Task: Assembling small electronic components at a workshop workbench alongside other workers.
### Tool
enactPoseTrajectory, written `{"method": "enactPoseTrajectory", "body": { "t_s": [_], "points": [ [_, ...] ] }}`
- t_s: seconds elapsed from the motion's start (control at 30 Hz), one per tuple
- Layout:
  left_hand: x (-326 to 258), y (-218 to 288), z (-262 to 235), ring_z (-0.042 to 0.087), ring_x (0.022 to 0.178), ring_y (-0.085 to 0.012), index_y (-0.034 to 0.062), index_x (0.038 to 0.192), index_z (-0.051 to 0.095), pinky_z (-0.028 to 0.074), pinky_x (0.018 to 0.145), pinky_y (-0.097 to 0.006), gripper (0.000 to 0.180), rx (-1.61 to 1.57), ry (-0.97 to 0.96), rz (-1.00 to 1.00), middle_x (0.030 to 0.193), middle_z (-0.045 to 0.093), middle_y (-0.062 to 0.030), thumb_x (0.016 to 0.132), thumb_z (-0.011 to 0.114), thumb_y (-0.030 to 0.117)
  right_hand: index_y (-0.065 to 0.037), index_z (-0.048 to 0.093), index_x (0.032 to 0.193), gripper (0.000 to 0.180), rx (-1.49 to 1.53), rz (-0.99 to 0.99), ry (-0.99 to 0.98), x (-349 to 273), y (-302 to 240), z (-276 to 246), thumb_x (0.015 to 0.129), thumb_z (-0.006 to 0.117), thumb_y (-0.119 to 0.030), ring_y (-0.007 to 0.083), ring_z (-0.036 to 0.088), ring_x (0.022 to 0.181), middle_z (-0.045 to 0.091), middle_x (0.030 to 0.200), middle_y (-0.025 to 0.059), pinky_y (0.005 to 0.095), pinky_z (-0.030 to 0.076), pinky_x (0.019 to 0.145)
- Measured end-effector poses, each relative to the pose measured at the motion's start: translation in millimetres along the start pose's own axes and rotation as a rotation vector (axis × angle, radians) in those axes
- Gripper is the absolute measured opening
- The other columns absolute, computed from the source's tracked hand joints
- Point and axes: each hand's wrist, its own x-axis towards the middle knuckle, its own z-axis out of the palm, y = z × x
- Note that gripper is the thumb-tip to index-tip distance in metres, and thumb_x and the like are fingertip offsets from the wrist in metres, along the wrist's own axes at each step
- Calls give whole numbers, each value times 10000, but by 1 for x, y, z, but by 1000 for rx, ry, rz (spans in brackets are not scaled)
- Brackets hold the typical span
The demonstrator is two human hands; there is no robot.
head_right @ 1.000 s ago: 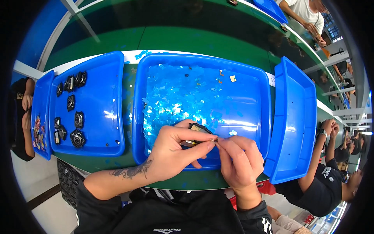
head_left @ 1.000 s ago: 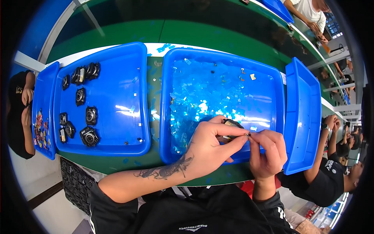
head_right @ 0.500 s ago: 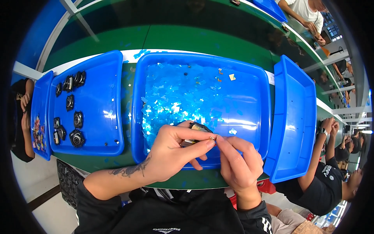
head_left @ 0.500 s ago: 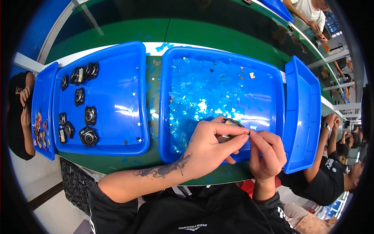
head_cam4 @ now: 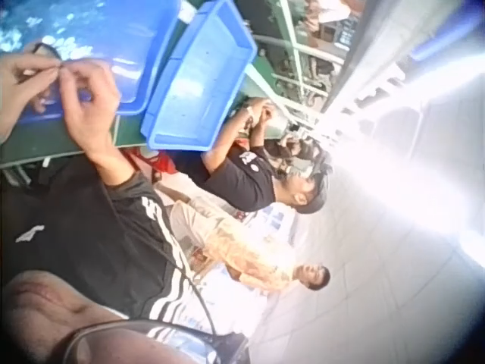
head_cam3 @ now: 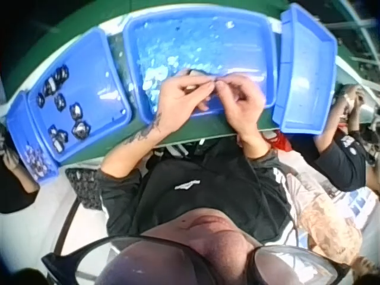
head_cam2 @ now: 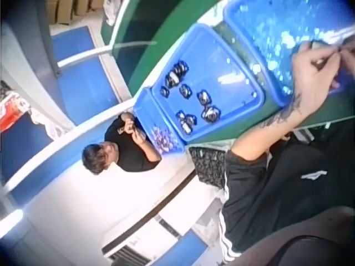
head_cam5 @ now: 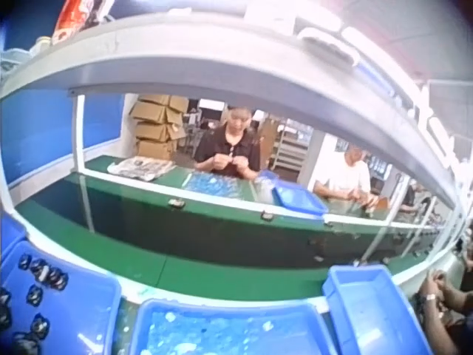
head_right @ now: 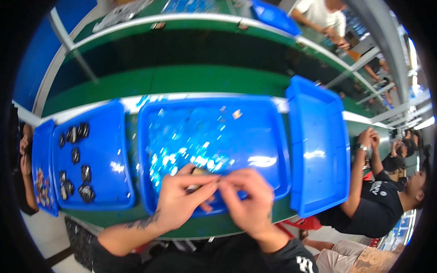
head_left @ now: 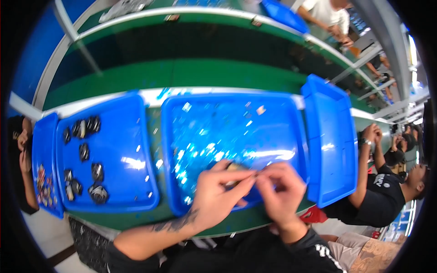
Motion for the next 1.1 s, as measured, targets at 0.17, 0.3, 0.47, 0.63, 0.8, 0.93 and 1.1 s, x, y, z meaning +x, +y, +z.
{"method": "enactPoseTrajectory", "body": {
  "t_s": [0.17,0.3,0.47,0.63,0.8,0.93,1.1],
  "points": [
    [-5,1,-3,673,775,-175,-53,1083,678,607,612,-251,207,-11,14,-11,1013,568,-129,910,643,56,22,632,943,87,343,278,-35,-3,-1,9,861,651,48,112,610,854,593,953,81,221,535,677],
    [-3,4,1,679,828,-186,-60,1080,660,607,638,-258,210,-96,-46,-15,1033,562,-109,912,642,64,34,556,986,95,429,238,-23,-7,-3,7,901,585,65,94,581,862,542,996,65,203,512,700],
    [-1,3,2,668,783,-170,-73,1046,656,626,611,-286,182,-116,-19,-8,1017,591,-125,916,632,52,21,539,990,64,558,246,-16,-3,0,8,936,569,2,72,580,794,563,974,64,206,505,646],
    [0,1,-1,664,781,-167,-70,1058,657,626,608,-289,193,-149,-15,-47,1035,606,-134,913,638,55,40,576,972,83,461,206,62,-2,-5,8,904,616,15,93,584,750,586,915,64,208,511,658],
    [-1,-1,-1,660,775,-169,-68,1067,660,622,599,-293,200,-216,-4,-53,1042,608,-136,911,641,56,53,614,927,93,186,81,101,-4,-5,12,845,657,66,122,600,751,598,898,91,212,505,651],
    [-2,-1,-1,659,774,-171,-69,1076,660,613,585,-286,208,-227,-16,-51,1045,609,-136,912,641,57,58,629,901,99,48,11,119,-3,-6,14,815,668,90,124,602,758,609,901,106,216,495,643],
    [-2,0,-3,659,782,-160,-67,1078,667,606,603,-269,228,-252,-29,-72,1047,582,-121,912,653,88,50,639,897,109,98,61,139,-5,-6,14,804,681,88,125,600,739,611,874,98,214,485,632]
  ]
}}
